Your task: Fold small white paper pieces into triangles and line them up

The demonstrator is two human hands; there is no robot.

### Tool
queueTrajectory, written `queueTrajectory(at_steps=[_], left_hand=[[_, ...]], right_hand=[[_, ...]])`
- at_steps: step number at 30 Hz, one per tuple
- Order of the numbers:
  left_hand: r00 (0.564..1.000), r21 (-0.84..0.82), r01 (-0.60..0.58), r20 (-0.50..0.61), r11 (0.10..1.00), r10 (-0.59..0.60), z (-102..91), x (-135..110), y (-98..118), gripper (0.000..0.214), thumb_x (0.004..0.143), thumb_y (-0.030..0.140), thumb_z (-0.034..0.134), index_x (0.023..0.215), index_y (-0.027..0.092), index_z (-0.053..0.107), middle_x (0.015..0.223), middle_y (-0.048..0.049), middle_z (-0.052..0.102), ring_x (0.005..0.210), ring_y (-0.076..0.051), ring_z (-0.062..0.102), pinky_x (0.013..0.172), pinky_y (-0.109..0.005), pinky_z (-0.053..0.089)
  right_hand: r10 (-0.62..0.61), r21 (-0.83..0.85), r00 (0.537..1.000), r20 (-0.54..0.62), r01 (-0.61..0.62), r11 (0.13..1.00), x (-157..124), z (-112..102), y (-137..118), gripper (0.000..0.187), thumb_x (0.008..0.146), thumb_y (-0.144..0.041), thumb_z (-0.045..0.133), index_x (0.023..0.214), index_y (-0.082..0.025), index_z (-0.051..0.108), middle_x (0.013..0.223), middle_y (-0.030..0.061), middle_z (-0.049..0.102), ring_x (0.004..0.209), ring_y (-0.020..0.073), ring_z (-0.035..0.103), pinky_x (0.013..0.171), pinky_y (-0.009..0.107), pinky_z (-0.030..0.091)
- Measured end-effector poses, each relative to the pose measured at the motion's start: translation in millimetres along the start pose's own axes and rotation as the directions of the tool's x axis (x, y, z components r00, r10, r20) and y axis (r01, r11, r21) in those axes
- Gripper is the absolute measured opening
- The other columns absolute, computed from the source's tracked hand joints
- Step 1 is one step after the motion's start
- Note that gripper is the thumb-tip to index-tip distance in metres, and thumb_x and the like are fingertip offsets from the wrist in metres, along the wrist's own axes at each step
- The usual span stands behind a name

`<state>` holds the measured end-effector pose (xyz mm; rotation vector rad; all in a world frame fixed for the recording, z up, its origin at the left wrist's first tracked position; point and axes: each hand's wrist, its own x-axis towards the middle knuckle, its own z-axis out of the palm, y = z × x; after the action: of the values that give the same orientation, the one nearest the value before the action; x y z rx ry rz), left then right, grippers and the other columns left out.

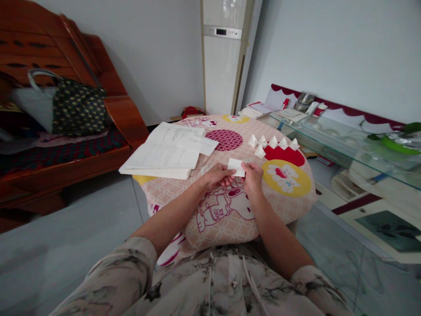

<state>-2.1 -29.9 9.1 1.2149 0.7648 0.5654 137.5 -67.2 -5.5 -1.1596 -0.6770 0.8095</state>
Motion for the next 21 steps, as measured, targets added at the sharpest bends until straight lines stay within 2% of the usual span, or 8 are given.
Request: queueTrajectory(at_steps=[4, 8, 11, 13, 15, 17, 19, 21], left_hand=[[1.0, 0.04, 0.027, -0.002, 0.999, -0.027, 0.8, -4, 6, 0.036, 0.084, 0.036, 0.079, 0.065, 0.008, 0.067, 0.05, -0.0034, 0.063, 0.038, -0.006, 0.053, 0.037, -0.015, 0.033], [0.999, 0.099, 0.052, -0.018, 0.994, -0.05, 2.4, -6, 7, 0.044, 0.089, 0.039, 0.073, 0.058, 0.011, 0.061, 0.042, -0.0002, 0.055, 0.032, -0.005, 0.045, 0.034, -0.016, 0.026], [1.0, 0.162, 0.006, -0.019, 0.987, -0.003, 0.1, -5, 3, 0.047, 0.09, 0.046, 0.07, 0.058, 0.013, 0.059, 0.042, 0.0009, 0.054, 0.031, -0.004, 0.041, 0.035, -0.017, 0.028], [0.995, 0.254, -0.067, -0.06, 0.965, 0.085, -4.3, -4, 0, 0.049, 0.091, 0.051, 0.066, 0.061, 0.013, 0.061, 0.046, 0.0001, 0.056, 0.036, -0.006, 0.046, 0.039, -0.018, 0.034], [0.95, 0.413, -0.18, -0.164, 0.893, 0.267, -9.5, -3, -2, 0.044, 0.09, 0.053, 0.065, 0.072, 0.012, 0.067, 0.058, -0.0029, 0.064, 0.047, -0.01, 0.057, 0.047, -0.021, 0.045], [0.833, 0.6, -0.305, -0.208, 0.74, 0.512, -12.7, -3, -2, 0.037, 0.086, 0.049, 0.071, 0.094, 0.013, 0.073, 0.084, -0.0082, 0.074, 0.073, -0.017, 0.069, 0.066, -0.029, 0.056], [0.738, 0.72, -0.418, -0.087, 0.554, 0.67, -11.6, -4, -1, 0.046, 0.08, 0.043, 0.078, 0.116, 0.016, 0.071, 0.114, -0.0121, 0.074, 0.105, -0.025, 0.069, 0.092, -0.04, 0.057], [0.727, 0.732, -0.508, 0.083, 0.453, 0.681, -6.0, -5, -2, 0.056, 0.076, 0.038, 0.082, 0.127, 0.019, 0.068, 0.13, -0.0131, 0.068, 0.124, -0.03, 0.062, 0.109, -0.048, 0.047]], right_hand=[[0.025, 0.003, 0.999, -0.025, -0.025, 1.0, 3, -2, 0, 0.026, 0.065, -0.039, 0.069, 0.054, -0.023, 0.051, 0.042, -0.0059, 0.049, 0.034, 0.0096, 0.039, 0.032, 0.024, 0.026], [0.035, 0.007, 0.998, -0.05, -0.035, 0.999, 3, -3, -1, 0.024, 0.065, -0.037, 0.068, 0.054, -0.023, 0.051, 0.043, -0.0057, 0.05, 0.035, 0.0098, 0.04, 0.032, 0.024, 0.026], [0.031, 0.014, 0.998, -0.059, -0.03, 0.999, 2, -3, -5, 0.024, 0.066, -0.036, 0.068, 0.055, -0.022, 0.052, 0.043, -0.0054, 0.051, 0.035, 0.0096, 0.04, 0.032, 0.023, 0.026], [0.03, 0.008, 0.995, -0.095, -0.03, 1.0, 2, -4, -8, 0.022, 0.066, -0.035, 0.067, 0.056, -0.022, 0.053, 0.043, -0.0053, 0.051, 0.035, 0.0095, 0.04, 0.032, 0.023, 0.025], [0.03, -0.008, 0.987, -0.155, -0.031, 0.999, 3, -5, -11, 0.02, 0.066, -0.032, 0.066, 0.056, -0.022, 0.052, 0.043, -0.0053, 0.051, 0.035, 0.0098, 0.04, 0.032, 0.023, 0.025], [0.034, -0.026, 0.979, -0.202, -0.04, 0.999, 5, -6, -11, 0.018, 0.065, -0.028, 0.066, 0.056, -0.022, 0.052, 0.042, -0.0056, 0.051, 0.034, 0.0103, 0.041, 0.031, 0.023, 0.026], [0.042, -0.049, 0.977, -0.209, -0.053, 0.997, 5, -7, -9, 0.016, 0.064, -0.026, 0.065, 0.056, -0.022, 0.052, 0.041, -0.0059, 0.05, 0.032, 0.0108, 0.041, 0.03, 0.023, 0.026], [0.052, -0.065, 0.981, -0.187, -0.065, 0.996, 6, -7, -6, 0.017, 0.064, -0.027, 0.065, 0.055, -0.023, 0.052, 0.039, -0.0063, 0.048, 0.031, 0.0109, 0.04, 0.029, 0.024, 0.027]])
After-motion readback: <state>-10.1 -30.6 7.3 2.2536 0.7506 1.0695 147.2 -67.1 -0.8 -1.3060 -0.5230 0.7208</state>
